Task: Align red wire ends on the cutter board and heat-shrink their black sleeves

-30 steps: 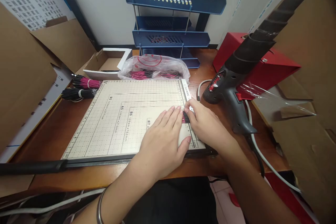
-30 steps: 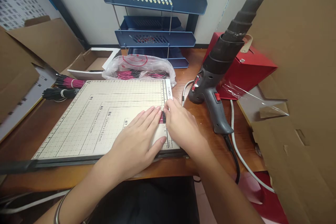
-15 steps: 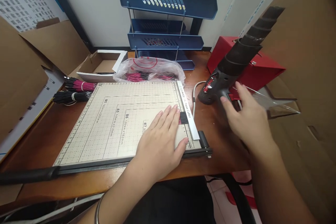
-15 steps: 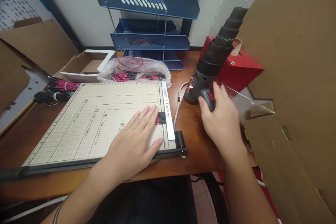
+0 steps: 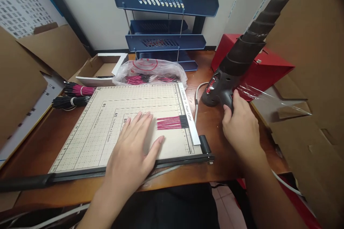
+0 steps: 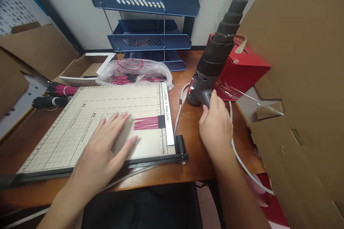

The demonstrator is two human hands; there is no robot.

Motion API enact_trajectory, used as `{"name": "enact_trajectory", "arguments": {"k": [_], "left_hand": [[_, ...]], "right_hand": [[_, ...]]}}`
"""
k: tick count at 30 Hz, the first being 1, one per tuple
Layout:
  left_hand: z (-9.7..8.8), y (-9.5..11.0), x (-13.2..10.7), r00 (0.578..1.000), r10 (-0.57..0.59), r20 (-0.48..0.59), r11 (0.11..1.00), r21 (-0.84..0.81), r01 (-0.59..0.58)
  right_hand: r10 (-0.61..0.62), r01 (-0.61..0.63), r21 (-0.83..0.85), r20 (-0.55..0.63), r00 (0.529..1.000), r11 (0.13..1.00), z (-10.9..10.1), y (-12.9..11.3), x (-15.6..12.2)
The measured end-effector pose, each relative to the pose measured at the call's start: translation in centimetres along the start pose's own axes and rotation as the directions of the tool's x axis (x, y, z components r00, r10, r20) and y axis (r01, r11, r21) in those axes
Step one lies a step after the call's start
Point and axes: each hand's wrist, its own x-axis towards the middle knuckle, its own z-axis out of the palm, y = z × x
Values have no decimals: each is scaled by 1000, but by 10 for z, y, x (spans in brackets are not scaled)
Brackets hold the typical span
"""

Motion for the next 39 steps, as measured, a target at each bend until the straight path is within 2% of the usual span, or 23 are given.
{"name": "enact_trajectory", "arguments": {"k": [3,6,7,9,11,14,16,17,18,19,20,22,23,24,25,27,28,29,30,31,33,36,39], "left_hand": [[2,1,0,999,-34,-4,999,-30,34],[0,1,1,998,-52,-31,996,-76,49],[-1,1,1,997,-58,-42,994,-100,54],[-3,1,2,995,-84,-61,985,-157,73],[-6,1,2,990,-126,-63,970,-218,109],[-9,1,3,984,-173,-46,951,-266,155],[-9,2,4,982,-181,-52,950,-266,161],[-9,2,4,982,-182,-57,952,-261,161],[-9,2,4,982,-181,-60,953,-257,160],[-9,2,5,981,-183,-58,953,-255,162],[-9,2,5,981,-186,-53,953,-253,167],[-10,2,5,980,-194,-39,953,-246,178],[-10,3,5,980,-195,-35,953,-243,181],[-11,3,6,981,-193,-33,954,-239,180],[-11,3,6,981,-193,-37,956,-234,179],[-11,4,5,979,-196,-51,958,-225,180],[-10,4,5,978,-201,-59,958,-218,184],[-10,4,5,977,-204,-65,960,-210,187],[-9,4,5,976,-206,-70,961,-202,189],[-9,4,5,976,-204,-71,963,-195,187],[-8,3,5,979,-194,-70,966,-187,178],[-8,3,5,979,-200,-45,964,-189,188],[-9,4,9,963,-269,11,947,-179,267]], "right_hand": [[-76,83,53,-123,989,995,-3,-2,-3],[-9,161,407,-350,937,899,-9,-14,-2],[65,140,603,-305,950,785,-12,-20,2],[20,-89,894,90,996,439,-16,-33,13],[-162,-373,924,382,910,82,-19,-44,28],[-335,-601,673,499,799,-431,-23,-53,53],[-379,-573,245,543,750,-782,-25,-54,67],[-426,-485,-50,564,708,-873,-26,-54,73],[-494,-348,-352,567,660,-869,-27,-53,77],[-572,-173,-615,543,614,-769,-28,-53,81],[-637,13,-796,494,592,-605,-28,-52,83],[-684,285,-916,400,610,-282,-27,-53,84],[-669,335,-919,385,636,-210,-26,-55,82],[-646,326,-916,396,653,-233,-25,-58,80],[-617,264,-900,431,658,-347,-24,-61,77],[-512,8,-696,536,672,-718,-22,-70,69],[-433,-156,-467,573,696,-870,-21,-76,64],[-344,-288,-190,579,739,-939,-20,-81,59],[-283,-399,95,558,780,-912,-20,-87,54],[-257,-477,343,524,812,-809,-21,-92,49],[-212,-506,661,476,854,-553,-24,-101,40],[-150,-397,882,370,917,-253,-30,-109,27],[-109,-280,954,268,957,-109,-32,-109,16]]}}
